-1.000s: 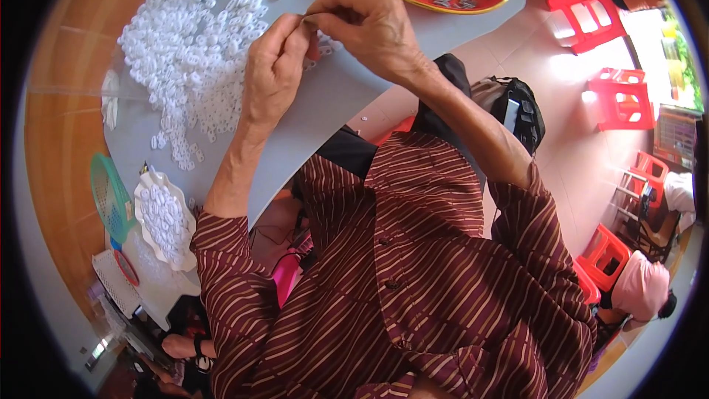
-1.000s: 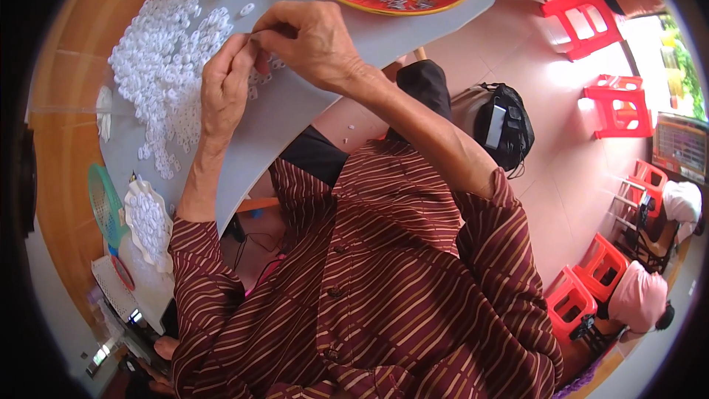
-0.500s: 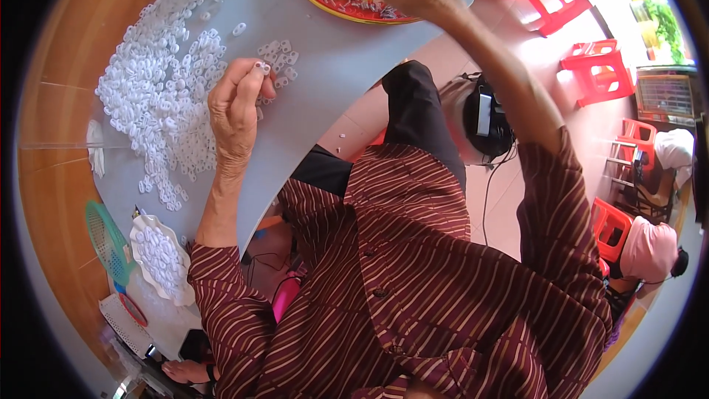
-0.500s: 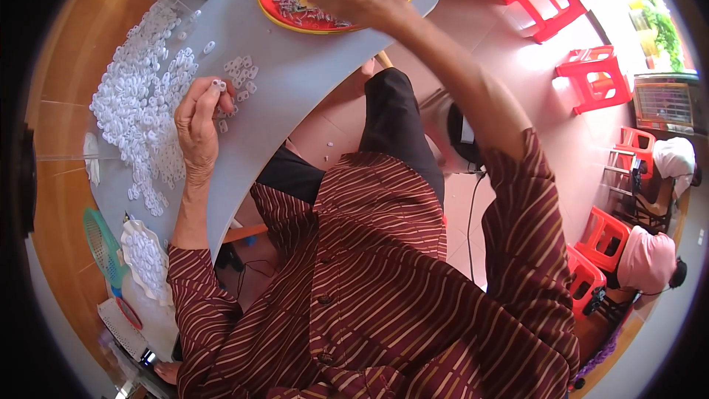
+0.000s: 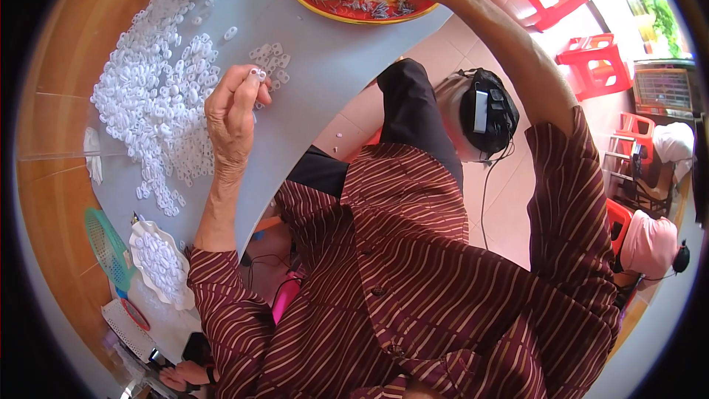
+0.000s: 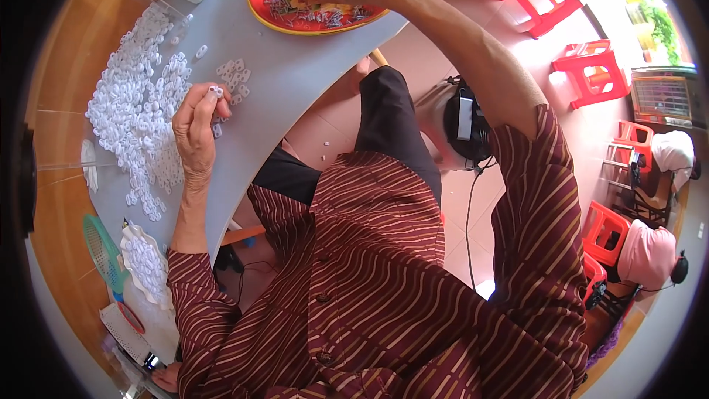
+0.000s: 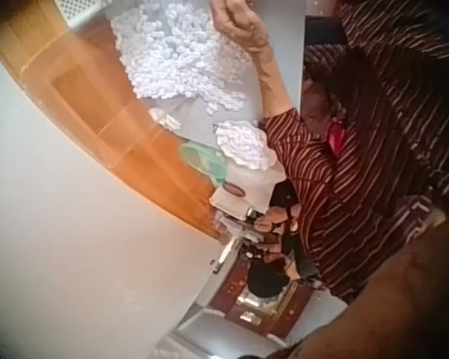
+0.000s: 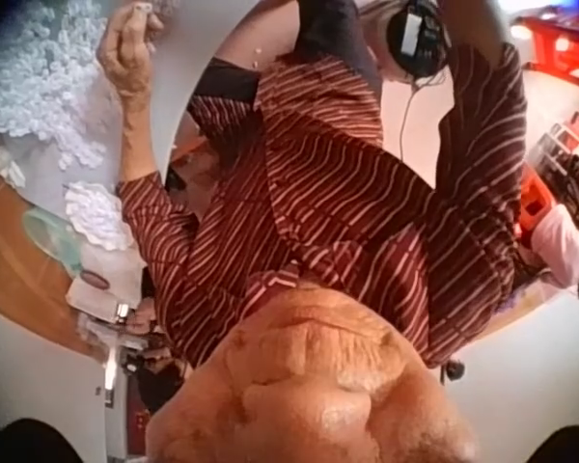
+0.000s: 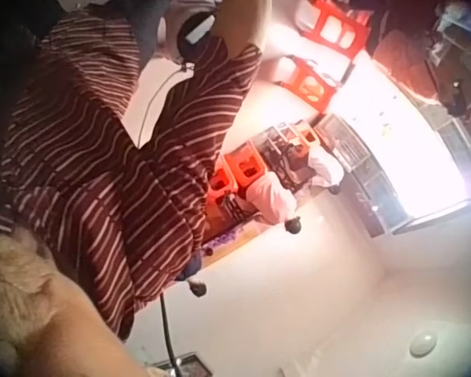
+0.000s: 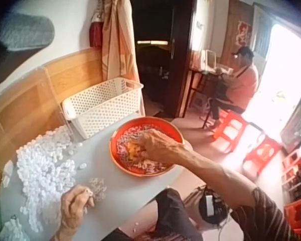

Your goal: Assembling small white plastic interlocking rings into a chain.

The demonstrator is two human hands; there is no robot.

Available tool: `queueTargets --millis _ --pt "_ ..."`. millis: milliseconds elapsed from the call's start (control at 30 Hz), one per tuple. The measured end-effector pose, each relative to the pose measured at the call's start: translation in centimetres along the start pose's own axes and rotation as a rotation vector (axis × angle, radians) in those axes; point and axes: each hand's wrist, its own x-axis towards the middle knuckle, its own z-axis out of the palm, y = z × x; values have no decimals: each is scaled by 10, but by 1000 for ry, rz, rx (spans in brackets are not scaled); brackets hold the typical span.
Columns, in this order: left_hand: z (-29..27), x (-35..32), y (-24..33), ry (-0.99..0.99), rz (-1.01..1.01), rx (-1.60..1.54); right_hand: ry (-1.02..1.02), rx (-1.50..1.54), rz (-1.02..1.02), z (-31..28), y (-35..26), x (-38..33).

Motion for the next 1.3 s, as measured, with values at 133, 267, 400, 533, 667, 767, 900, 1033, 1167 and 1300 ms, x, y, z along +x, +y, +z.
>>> queueTargets --millis 133,267,400,533,667,767,900,1033,1167,1300 --pt "4 5 2 -48 29 -4 -64 -7 192 -12 7 -6" --pt "10 10 6 -88 58 -5 199 134 84 -21 9 -27" --pt "-6 -6 -8 7 -5 8 151 324 244 15 5 7" --pt "2 5 6 -35 -29 22 173 558 289 3 -22 -3" --pt "1 4 4 -22 -54 -9 144 921 275 36 -74 -7" --pt "2 6 1 -44 8 13 208 1114 228 65 -94 -11" --pt "-1 4 6 -72 40 85 236 1271 258 81 -108 -8" --pt "0 3 6 -40 45 101 269 1293 305 89 -110 -8" --pt "0 2 4 -42 62 112 270 1334 296 88 -113 -9" --pt "2 2 5 -31 79 91 257 1309 306 88 -111 -10"
